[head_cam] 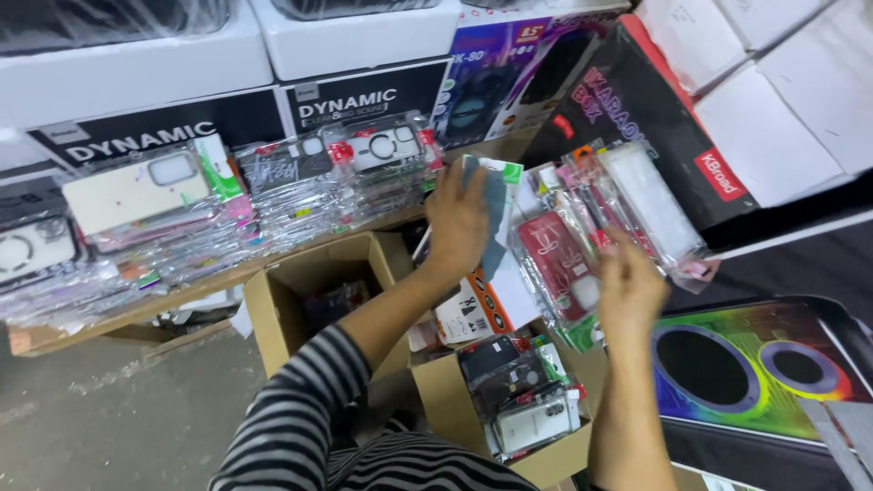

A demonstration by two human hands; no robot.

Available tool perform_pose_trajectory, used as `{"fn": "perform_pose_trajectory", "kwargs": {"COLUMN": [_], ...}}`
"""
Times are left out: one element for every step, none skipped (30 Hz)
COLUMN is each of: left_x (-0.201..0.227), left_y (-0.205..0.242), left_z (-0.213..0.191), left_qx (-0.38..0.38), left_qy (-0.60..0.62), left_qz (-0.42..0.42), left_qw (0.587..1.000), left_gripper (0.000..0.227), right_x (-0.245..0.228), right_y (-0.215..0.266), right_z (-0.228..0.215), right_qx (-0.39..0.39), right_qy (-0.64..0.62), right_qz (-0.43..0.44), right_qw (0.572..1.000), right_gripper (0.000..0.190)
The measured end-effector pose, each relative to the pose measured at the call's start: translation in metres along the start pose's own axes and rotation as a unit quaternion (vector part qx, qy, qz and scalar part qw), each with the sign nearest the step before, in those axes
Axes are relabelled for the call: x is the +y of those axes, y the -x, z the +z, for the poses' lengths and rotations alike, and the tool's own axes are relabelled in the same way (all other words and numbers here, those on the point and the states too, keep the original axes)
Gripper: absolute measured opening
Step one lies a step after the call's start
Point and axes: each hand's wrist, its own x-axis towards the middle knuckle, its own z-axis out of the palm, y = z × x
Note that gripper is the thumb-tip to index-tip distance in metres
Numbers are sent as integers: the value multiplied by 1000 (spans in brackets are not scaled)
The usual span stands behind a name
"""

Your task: Sorting and organizing various phone cases from a pile into different cardboard boxes.

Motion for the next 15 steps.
{"fn": "perform_pose_trajectory", "kwargs": {"left_x": [-16, -32, -47, -53, -59, -63, -63, -62, -61, -64, -68, -71, -72, -74, -75], "left_y": [19, 38, 58, 62, 67, 73, 70, 67, 64, 68, 71, 74, 77, 81, 85], "left_z": [2, 5, 7, 8, 10, 12, 8, 5, 3, 11, 19, 27, 32, 36, 40], "left_qx": [0, -97, -190, -188, -266, -342, -343, -363, -383, -385, -397, -407, -407, -399, -390], "left_qy": [-5, 61, 125, 121, 197, 272, 270, 260, 250, 250, 232, 215, 215, 212, 209], "left_qz": [-3, -136, -266, -268, -313, -352, -354, -370, -386, -384, -385, -386, -385, -385, -385], "left_qw": [1000, 984, 937, 937, 890, 828, 827, 815, 801, 801, 800, 800, 800, 805, 810], "left_gripper": [40, 50, 62, 62, 76, 90, 90, 91, 91, 91, 89, 87, 87, 85, 84], "right_x": [-10, -20, -30, -27, -24, -21, -22, -21, -20, -22, -24, -25, -29, -33, -37], "right_y": [-7, -13, -19, -23, -28, -30, -26, -21, -17, -6, 5, 15, 25, 35, 46], "right_z": [23, 47, 71, 94, 117, 138, 154, 168, 181, 181, 181, 181, 175, 170, 165], "right_qx": [-4, -42, -80, -82, -120, -157, -159, -181, -203, -202, -209, -217, -216, -234, -251], "right_qy": [-4, -33, -61, -65, -55, -42, -45, -21, 2, 3, 22, 41, 42, 43, 44], "right_qz": [-2, -14, -25, -26, -53, -76, -74, -80, -86, -83, -87, -92, -92, -88, -85], "right_qw": [1000, 998, 995, 994, 990, 984, 983, 980, 975, 976, 974, 971, 971, 967, 963], "right_gripper": [32, 27, 23, 23, 29, 37, 37, 39, 41, 41, 44, 46, 46, 50, 54]}}
